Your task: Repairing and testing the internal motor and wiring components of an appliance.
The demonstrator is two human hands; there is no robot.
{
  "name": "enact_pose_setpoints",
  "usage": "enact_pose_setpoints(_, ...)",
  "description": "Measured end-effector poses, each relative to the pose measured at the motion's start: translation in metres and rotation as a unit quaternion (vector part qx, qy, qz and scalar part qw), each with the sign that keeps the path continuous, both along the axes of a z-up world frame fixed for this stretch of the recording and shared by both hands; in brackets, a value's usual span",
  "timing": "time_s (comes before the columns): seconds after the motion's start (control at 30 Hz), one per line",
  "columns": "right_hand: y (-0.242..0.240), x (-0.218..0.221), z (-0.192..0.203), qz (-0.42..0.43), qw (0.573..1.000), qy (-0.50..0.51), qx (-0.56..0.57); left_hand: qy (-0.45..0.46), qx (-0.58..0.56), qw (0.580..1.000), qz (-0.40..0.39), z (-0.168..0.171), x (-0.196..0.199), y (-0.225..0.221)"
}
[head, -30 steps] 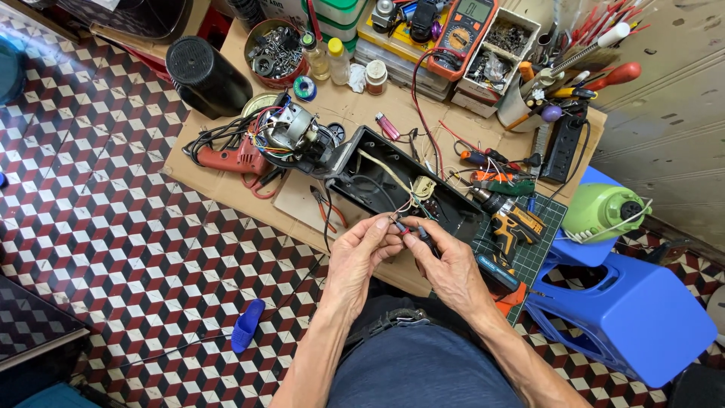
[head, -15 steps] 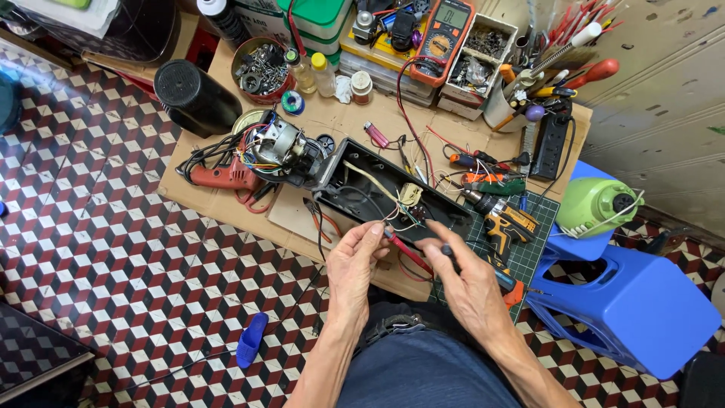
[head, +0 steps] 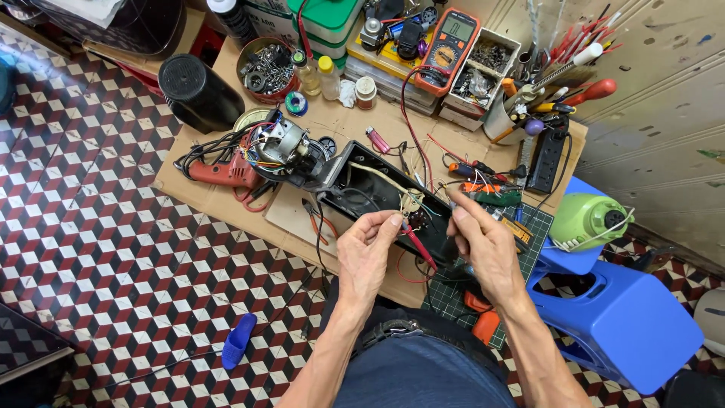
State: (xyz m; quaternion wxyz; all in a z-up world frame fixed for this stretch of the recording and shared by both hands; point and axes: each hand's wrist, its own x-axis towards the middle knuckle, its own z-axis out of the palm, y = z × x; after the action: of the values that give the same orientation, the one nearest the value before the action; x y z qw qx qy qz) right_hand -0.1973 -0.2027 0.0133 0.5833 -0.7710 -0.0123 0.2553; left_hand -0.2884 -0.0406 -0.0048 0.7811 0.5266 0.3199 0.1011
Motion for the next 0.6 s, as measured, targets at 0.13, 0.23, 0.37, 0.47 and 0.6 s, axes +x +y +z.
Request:
enact_pose_setpoints(0.13,0.003,0.020,0.003,-0.015,0.994,0.034,0.102,-0.014,-0.003,1.000,-0.004,-0.002,0.005,0.000)
enact_pose_setpoints(0.23,0.005,0.028,0.009,-0.005,0.997,0.018,0.076,-0.005,0.005,1.000,-0.004,0.000,0.005,0.001)
enact_pose_setpoints(0.37,-0.002,0.026,0.008,-0.050,0.994,0.032,0.091,-0.007,0.002,1.000,-0.001,-0.006,0.004,-0.001)
enact_pose_setpoints(0.47,-0.009,0.012,-0.001,-0.071,0.981,0.085,0.157,-0.007,-0.002,1.000,0.000,-0.004,0.003,0.000)
enact_pose_setpoints(0.6,-0.004,-0.017,-0.011,-0.078,0.955,0.156,0.238,0.006,0.001,1.000,-0.002,-0.001,0.003,0.002)
